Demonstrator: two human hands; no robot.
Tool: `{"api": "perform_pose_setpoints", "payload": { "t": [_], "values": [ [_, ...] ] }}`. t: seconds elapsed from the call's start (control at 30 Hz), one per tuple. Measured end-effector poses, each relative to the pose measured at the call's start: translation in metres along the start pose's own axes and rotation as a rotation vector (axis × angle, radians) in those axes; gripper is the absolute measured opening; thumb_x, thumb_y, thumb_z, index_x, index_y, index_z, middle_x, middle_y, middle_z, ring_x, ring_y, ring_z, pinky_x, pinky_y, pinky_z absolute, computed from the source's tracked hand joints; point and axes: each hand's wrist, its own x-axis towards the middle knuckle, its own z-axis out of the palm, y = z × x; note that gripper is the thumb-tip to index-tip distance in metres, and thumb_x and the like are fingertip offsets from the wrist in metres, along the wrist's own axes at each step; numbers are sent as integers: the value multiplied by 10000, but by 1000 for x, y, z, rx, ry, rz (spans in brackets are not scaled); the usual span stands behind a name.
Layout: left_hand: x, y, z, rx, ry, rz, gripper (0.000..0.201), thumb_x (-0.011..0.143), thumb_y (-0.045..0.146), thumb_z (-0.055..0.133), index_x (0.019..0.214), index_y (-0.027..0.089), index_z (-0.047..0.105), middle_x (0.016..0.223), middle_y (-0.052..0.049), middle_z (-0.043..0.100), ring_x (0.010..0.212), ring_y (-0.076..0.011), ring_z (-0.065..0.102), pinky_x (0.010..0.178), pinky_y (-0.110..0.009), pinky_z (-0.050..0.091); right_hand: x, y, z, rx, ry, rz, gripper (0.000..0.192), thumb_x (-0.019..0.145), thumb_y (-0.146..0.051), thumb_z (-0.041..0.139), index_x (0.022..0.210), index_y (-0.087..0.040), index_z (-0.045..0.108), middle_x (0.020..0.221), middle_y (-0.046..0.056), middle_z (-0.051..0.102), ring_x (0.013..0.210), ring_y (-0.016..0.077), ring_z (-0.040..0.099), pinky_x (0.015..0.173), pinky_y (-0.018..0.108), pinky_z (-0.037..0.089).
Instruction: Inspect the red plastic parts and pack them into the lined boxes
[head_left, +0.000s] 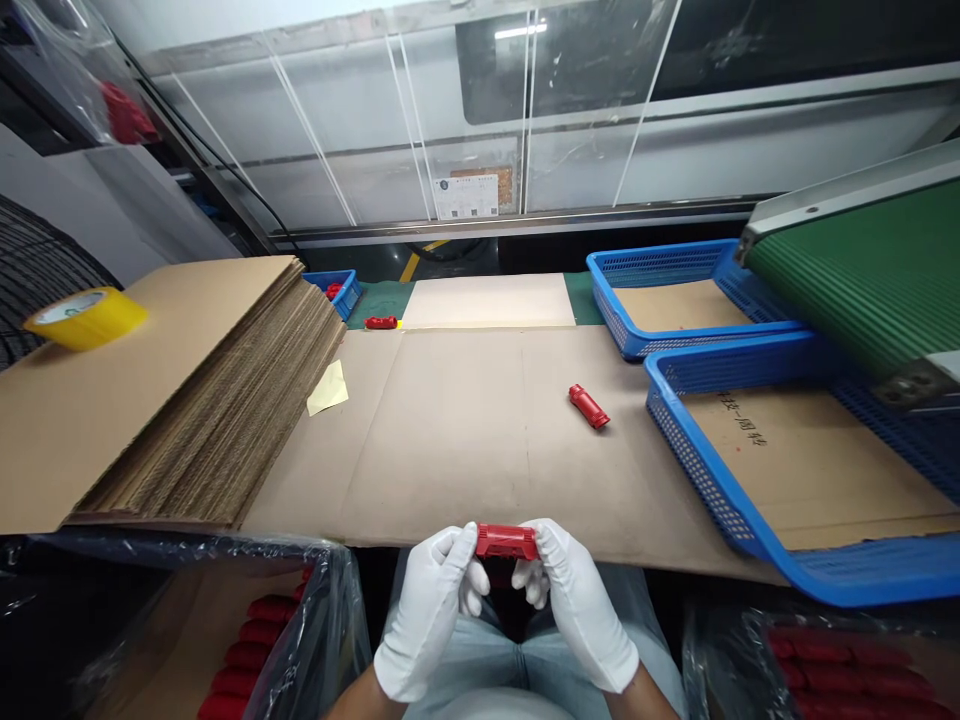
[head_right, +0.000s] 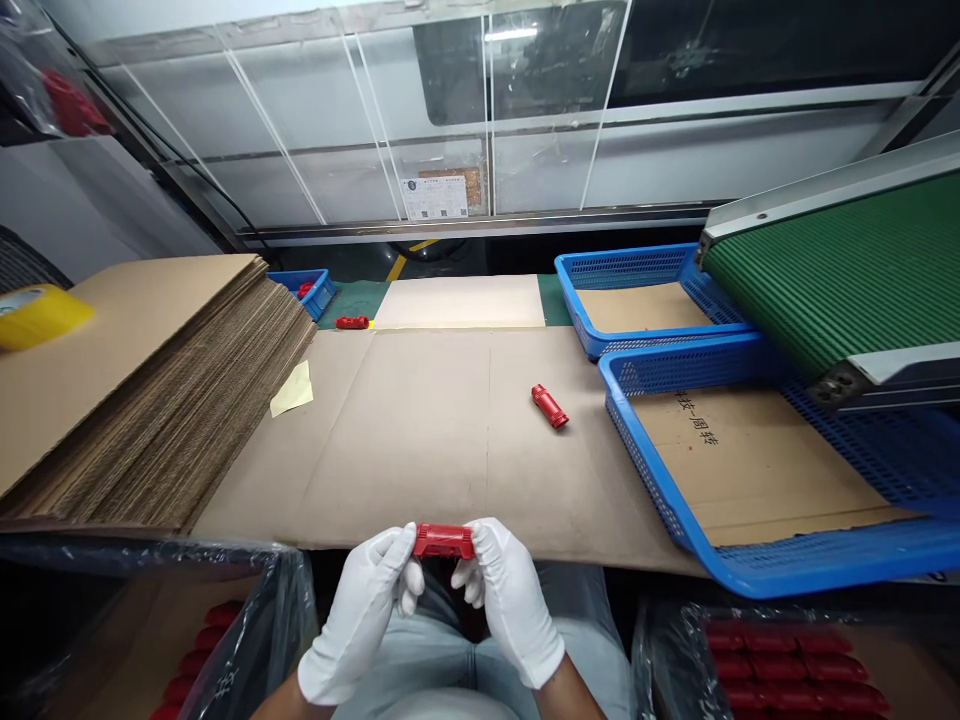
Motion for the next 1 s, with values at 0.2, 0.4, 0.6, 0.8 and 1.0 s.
{"api": "perform_pose_setpoints", "payload": {
  "t": [0.2, 0.4, 0.6, 0.8, 1.0],
  "values": [
    [1, -6, -2, 11, 10, 29, 573, 849, 671, 559, 659, 130, 547, 542, -25, 573, 410, -82, 465, 432, -191, 368, -2, 2, 2, 10, -1, -34, 607, 840, -707, 417, 985, -142, 582, 655, 16, 611, 521, 72, 531, 481, 179, 398],
    [1, -3, -2, 30, 12, 69, 573, 864, 660, 547, 645, 131, 538, 535, -25, 568, 432, -88, 486, 457, -193, 381, -3, 1, 2, -1, 9, -41, 594, 845, -698, 417, 1001, -149, 582, 690, 25, 629, 550, 76, 540, 507, 186, 417],
    [1, -5, -3, 41, 8, 58, 562, 873, 663, 524, 673, 138, 544, 561, -30, 582, 446, -103, 491, 463, -209, 388, -4, 2, 2, -8, 20, -43, 608, 845, -694, 427, 1028, -136, 586, 664, 20, 631, 535, 68, 539, 498, 169, 419],
    [6, -12, -10, 308, 159, 353, 477, 927, 526, 525, 630, 153, 547, 602, -5, 486, 568, -113, 457, 562, -222, 395, -4, -5, 4, 86, -55, 125, 714, 762, -761, 468, 1021, -107, 588, 448, -13, 551, 328, 54, 376, 338, 151, 253],
    [8, -12, -13, 313, 190, 434, 348, 909, 474, 554, 781, 162, 638, 878, -60, 609, 803, -162, 581, 720, -238, 474, 0, -1, 15, 158, 60, 229, 720, 628, -841, 532, 743, -131, 564, 405, 14, 545, 305, 60, 395, 322, 149, 272]
  ]
}}
